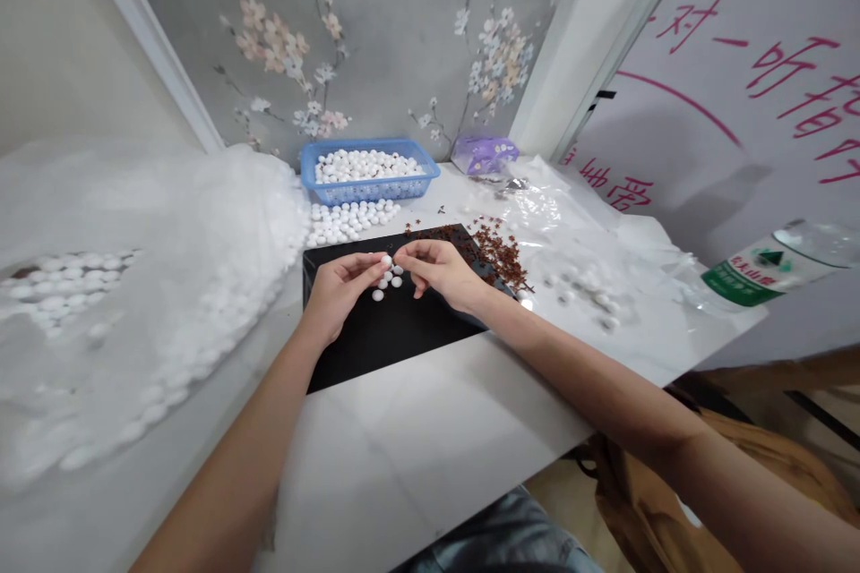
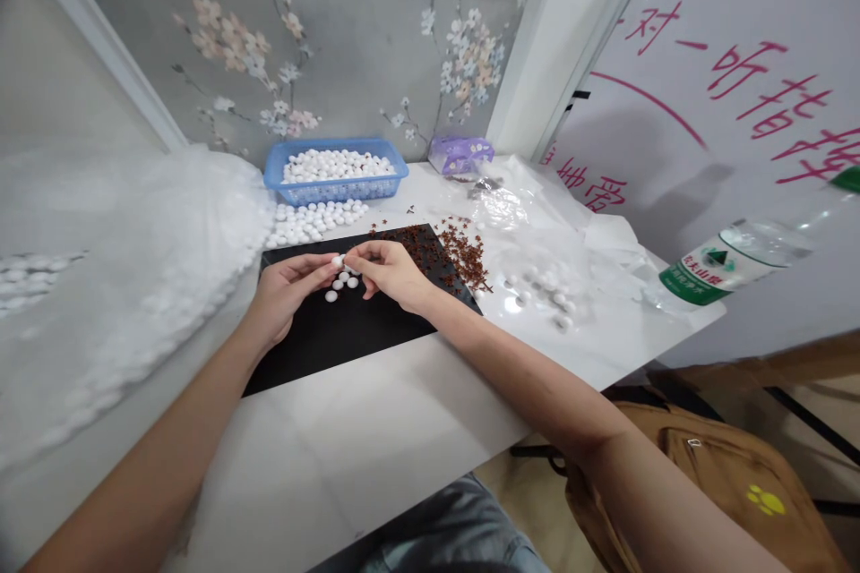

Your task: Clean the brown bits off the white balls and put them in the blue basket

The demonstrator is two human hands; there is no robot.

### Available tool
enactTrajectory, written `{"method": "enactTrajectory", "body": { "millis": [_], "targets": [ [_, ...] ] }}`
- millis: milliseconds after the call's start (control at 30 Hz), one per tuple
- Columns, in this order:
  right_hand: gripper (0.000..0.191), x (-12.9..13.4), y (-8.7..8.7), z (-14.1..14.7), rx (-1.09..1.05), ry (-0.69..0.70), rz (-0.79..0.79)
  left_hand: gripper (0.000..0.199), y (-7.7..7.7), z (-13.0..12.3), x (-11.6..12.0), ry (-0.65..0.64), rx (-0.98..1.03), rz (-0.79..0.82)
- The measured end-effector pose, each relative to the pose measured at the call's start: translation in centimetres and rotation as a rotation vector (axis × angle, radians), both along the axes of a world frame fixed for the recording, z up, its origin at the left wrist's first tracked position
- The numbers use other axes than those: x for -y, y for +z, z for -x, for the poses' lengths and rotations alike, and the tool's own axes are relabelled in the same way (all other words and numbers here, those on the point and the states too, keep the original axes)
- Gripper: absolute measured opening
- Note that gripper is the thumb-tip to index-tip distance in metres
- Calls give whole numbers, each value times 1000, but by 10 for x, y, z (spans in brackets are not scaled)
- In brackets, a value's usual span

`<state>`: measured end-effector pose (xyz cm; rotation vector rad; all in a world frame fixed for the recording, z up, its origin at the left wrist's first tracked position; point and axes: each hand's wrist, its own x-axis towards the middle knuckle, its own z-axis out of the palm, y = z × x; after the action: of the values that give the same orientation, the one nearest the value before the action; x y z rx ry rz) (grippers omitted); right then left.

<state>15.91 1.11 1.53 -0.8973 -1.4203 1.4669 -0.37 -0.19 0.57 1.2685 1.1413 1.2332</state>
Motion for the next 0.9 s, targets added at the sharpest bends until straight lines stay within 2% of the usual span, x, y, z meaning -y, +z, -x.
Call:
{"method": "enactTrajectory", "body": {
  "millis": [500,733,900],
  "targets": [
    [32,-2,-10,3,-70,-51,6,34,1,2,0,-28,54,54],
    [30,-2,-9,1,-117,-2,112,31,2,3,0,-56,95,84],
    [35,-3,-8,0,-86,30,172,27,3,4,0,-74,112,104]
  ]
}}
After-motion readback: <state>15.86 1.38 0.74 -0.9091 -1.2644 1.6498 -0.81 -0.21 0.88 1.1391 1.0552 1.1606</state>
